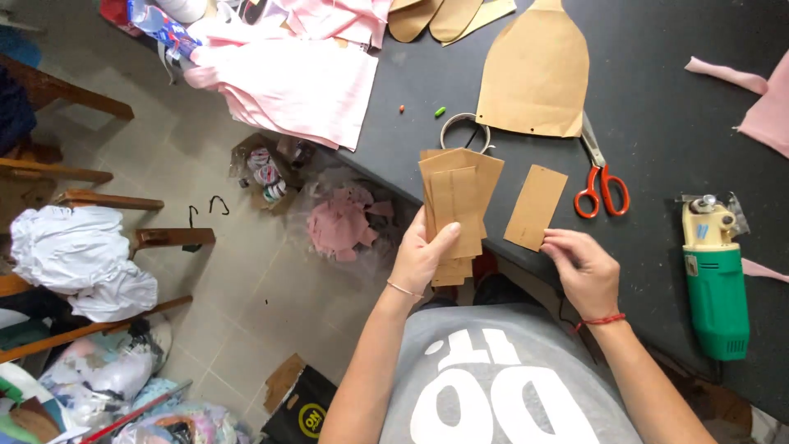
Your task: The person is organizing cardboard patterns and fabric pieces on a cutting table, marking them with a pen, and using an electric rotary cutter to trim the fabric.
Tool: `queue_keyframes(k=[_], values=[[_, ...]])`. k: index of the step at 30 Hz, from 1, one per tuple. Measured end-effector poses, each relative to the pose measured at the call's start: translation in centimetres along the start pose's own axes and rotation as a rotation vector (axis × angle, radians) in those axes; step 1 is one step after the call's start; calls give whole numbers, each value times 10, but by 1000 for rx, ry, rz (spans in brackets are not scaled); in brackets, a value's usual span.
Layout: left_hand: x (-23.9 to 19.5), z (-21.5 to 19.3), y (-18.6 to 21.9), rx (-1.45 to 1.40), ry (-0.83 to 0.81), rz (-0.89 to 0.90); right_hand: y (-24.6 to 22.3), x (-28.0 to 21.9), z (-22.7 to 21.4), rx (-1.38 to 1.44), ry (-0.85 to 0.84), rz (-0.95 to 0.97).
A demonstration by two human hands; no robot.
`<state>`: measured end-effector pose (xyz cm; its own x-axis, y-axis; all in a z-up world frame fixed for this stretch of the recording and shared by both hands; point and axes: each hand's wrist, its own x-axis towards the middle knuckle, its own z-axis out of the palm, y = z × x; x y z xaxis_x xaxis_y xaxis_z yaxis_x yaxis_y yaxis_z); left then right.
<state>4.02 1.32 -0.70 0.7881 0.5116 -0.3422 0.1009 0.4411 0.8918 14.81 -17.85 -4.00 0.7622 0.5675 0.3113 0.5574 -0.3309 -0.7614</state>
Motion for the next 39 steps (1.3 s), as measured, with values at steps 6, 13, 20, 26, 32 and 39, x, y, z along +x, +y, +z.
queue_keyframes(k=[6,13,20,26,32,39], values=[[14,22,0,129,18,-107,-34,44,9,474,-145,576],[16,41,11,133,85,-183,-28,59,7,497,-228,669],[27,25,4,153,279,-125,7,48,-15,-72,25,-213],[23,25,4,15,266,-126,53,28,-3,-371,-22,-439],[28,18,-12,-11,254,-105,45,36,1,-323,-7,-434],[29,-13,9,-48,399,10,1,74,47,-289,-128,-654]])
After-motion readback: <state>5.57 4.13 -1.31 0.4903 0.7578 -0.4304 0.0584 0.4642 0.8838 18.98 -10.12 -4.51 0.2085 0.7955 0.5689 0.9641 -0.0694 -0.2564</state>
